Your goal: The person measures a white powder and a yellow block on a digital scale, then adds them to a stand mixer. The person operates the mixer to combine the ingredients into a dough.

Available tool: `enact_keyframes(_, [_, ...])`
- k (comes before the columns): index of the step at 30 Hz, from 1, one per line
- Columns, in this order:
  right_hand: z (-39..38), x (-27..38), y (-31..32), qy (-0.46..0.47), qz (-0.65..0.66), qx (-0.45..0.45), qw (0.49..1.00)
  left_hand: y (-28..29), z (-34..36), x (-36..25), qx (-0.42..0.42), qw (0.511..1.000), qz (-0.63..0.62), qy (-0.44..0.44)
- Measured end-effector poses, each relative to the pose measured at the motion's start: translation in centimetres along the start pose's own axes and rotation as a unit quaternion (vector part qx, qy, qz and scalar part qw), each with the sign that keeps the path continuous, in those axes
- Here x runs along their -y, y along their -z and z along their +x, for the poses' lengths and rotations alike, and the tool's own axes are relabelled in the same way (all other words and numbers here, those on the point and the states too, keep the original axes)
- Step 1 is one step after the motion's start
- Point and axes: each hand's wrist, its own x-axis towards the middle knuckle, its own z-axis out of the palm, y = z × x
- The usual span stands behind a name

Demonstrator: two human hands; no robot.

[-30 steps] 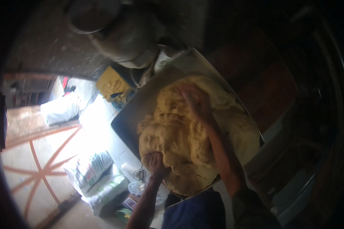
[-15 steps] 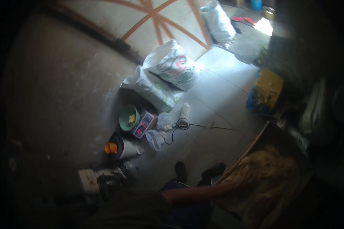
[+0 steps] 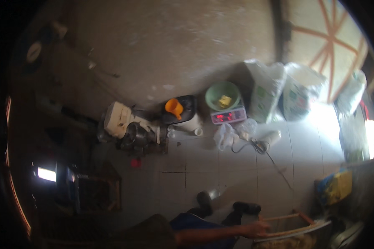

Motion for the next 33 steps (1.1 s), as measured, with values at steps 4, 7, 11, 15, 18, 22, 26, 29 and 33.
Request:
enact_keyframes(4, [-0.1, 9.8, -1.9, 0.066, -0.009, 0.008, 0.998, 8.1, -22.4, 15.1, -0.284, 0.938, -0.12, 0.155])
enact_keyframes(7, [-1.1, 17.1, -3.8, 0.104, -0.006, 0.003, 0.995, 7.2, -42.4, 24.4, -0.421, 0.848, -0.047, 0.318])
enact_keyframes(11, [-5.9, 27.1, -6.7, 0.146, 0.036, -0.016, 0.989, 9.3, -58.7, 24.3, -0.584, 0.7, -0.157, 0.38])
enact_keyframes(15, [-12.4, 38.6, -12.7, 0.226, 0.134, 0.05, 0.964, 16.8, -65.4, 17.9, -0.605, 0.679, -0.269, 0.317])
enact_keyframes(18, [-19.4, 49.2, -21.4, 0.282, 0.295, 0.231, 0.883, 24.0, -62.2, 18.0, -0.65, 0.741, -0.165, 0.023])
enact_keyframes(22, [-39.2, 69.5, -29.4, 0.22, 0.287, 0.558, 0.747, 35.3, -54.6, 14.6, -0.734, 0.637, 0.089, 0.219])
enact_keyframes(26, [-48.7, 77.0, -40.5, 0.222, 0.156, 0.694, 0.667, 42.2, -58.7, 23.3, -0.735, 0.607, 0.18, 0.245])
enact_keyframes(29, [-51.8, 76.4, -50.3, 0.365, 0.087, 0.728, 0.574, 43.4, -70.1, 34.6, -0.697, 0.698, 0.104, 0.127])
enact_keyframes(33, [-55.3, 82.9, -59.6, 0.132, 0.034, 0.849, 0.51, 41.0, -79.2, 52.0, -0.69, 0.582, 0.016, 0.429])
